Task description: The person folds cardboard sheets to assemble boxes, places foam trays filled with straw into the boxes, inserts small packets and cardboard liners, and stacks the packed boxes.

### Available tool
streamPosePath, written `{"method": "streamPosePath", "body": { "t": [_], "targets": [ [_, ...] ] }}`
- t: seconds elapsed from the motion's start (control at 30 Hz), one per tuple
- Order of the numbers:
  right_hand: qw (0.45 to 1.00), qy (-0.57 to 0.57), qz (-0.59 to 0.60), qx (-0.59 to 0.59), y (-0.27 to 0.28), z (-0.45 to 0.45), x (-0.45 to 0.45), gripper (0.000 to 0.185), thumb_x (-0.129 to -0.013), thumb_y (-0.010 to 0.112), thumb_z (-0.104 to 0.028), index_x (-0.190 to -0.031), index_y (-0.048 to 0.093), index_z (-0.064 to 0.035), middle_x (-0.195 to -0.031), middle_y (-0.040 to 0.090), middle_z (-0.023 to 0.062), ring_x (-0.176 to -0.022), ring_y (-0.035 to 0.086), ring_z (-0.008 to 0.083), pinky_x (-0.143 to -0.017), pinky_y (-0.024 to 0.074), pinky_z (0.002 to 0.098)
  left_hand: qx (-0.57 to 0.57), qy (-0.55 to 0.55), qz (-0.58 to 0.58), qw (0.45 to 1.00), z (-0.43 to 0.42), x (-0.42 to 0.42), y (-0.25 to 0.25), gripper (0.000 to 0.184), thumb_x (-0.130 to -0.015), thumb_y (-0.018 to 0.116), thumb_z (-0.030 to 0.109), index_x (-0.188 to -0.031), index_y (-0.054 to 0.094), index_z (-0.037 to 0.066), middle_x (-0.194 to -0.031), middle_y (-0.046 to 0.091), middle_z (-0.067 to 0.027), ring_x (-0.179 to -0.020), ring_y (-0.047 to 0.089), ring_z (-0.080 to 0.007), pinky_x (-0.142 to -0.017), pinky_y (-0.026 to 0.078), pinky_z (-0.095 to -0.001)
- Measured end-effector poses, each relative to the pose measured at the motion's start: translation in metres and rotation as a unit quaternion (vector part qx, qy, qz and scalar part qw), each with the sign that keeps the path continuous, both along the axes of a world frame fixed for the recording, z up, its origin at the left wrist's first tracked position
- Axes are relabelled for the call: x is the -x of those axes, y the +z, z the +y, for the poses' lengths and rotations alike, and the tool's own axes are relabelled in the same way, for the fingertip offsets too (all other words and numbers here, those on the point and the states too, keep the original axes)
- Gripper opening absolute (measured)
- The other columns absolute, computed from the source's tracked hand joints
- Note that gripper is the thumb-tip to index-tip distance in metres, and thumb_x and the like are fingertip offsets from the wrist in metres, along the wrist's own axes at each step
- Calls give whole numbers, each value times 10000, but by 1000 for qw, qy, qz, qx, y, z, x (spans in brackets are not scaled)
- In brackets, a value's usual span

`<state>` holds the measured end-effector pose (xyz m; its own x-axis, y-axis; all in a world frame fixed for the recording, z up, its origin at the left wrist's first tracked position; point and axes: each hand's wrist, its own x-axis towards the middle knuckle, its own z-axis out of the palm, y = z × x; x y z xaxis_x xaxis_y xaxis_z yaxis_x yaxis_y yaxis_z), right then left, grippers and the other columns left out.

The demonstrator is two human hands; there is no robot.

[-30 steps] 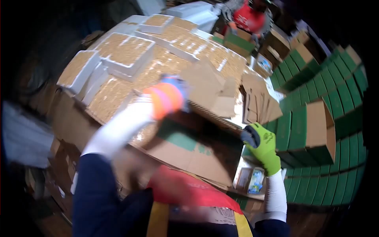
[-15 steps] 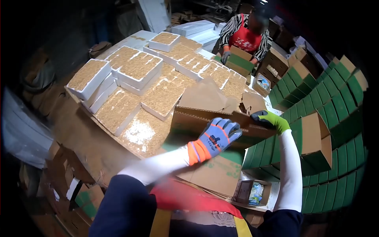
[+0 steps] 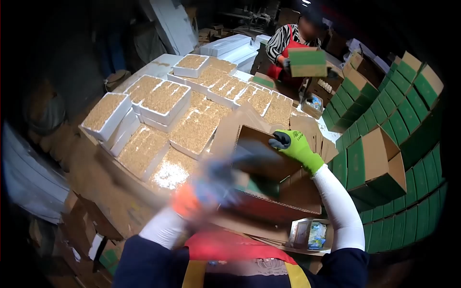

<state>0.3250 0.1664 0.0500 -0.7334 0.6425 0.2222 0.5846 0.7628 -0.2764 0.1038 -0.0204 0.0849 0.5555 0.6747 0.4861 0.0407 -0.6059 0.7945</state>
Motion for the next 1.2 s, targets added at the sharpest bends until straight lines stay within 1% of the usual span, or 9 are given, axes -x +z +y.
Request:
{"method": "streamPosePath", "body": {
  "t": [0.17, 0.37, 0.5, 0.57, 0.7, 0.87, 1.0, 1.1, 1.2],
  "targets": [
    [995, 29, 71, -71, -1, 8, 1, 367, -797, 681, -389, -1004, 602, -97, -1007, 593, 180, -896, 577, 379, -772, 462, 432, -174, 150, 371, 900, 55, -23, -83, 388, -879, 580, 263, -1227, 553, 94, -1307, 522, -139, -1182, 504, -291, -1033, 362, -416],
    [995, -15, -97, -19, 74, -115, -96, 754, -634, 805, -335, -1244, 503, -14, -1168, 548, 174, -1010, 584, 305, -849, 486, 401, -211, 209, 203, 933, 62, -24, -120, 376, -827, 630, 309, -1146, 606, 112, -1206, 584, -107, -1163, 494, -325, -1000, 363, -447],
    [968, 164, -140, 125, 19, -133, -78, 828, -643, 826, -358, -1295, 477, 15, -1210, 564, 182, -998, 618, 298, -858, 504, 371, -1, 121, 104, 987, 74, -26, -112, 389, -891, 572, 324, -1199, 607, 88, -1189, 607, -120, -1102, 556, -310, -983, 403, -400],
    [884, 22, -26, 465, 12, -91, -70, 710, -677, 818, -342, -1225, 546, 18, -1080, 638, 156, -919, 637, 218, -795, 509, 313, 380, -154, -278, 868, 90, -2, -115, 453, -955, 470, 352, -1278, 547, 44, -1261, 580, -122, -1126, 570, -241, -1022, 388, -382],
    [984, 85, 45, 152, 12, -66, -57, 450, -762, 759, -277, -1104, 637, -11, -975, 668, 107, -764, 633, 162, -672, 504, 278, -74, 204, 303, 928, 67, -20, -99, 443, -868, 580, 306, -1246, 558, 77, -1188, 596, -133, -1085, 563, -298, -989, 396, -409],
    [985, -135, 103, 11, -27, 26, -93, 583, -840, 655, -258, -1343, 423, -77, -1075, 632, 142, -826, 655, 230, -690, 524, 359, -320, 425, 203, 822, 58, -32, -102, 560, -763, 669, 376, -1225, 557, 80, -1254, 534, -113, -1105, 508, -315, -959, 380, -483],
    [985, -170, 32, 21, -92, -29, -95, 839, -787, 722, -361, -1431, 306, -19, -1431, 348, 262, -1342, 351, 316, -1092, 280, 381, -148, 688, 285, 651, 43, -37, -110, 757, -790, 563, 598, -1235, 525, -14, -1242, 555, -193, -1126, 526, -342, -939, 399, -478],
    [838, -380, -20, 390, -24, -44, -99, 683, -842, 656, -459, -1311, 450, -7, -800, 633, 126, -713, 638, 239, -643, 515, 314, 246, 435, 302, 812, 52, -29, -124, 831, -770, 538, 673, -1234, 511, -15, -1044, 641, -222, -995, 608, -341, -869, 452, -433],
    [756, -343, -17, 557, 1, -59, -140, 597, -893, 553, -522, -1205, 531, -14, -632, 562, 62, -501, 550, 161, -457, 420, 284, 155, 451, 268, 837, 26, -38, -83, 827, -765, 546, 686, -1169, 535, -36, -886, 667, -201, -834, 642, -342, -771, 483, -404]
  ]
}}
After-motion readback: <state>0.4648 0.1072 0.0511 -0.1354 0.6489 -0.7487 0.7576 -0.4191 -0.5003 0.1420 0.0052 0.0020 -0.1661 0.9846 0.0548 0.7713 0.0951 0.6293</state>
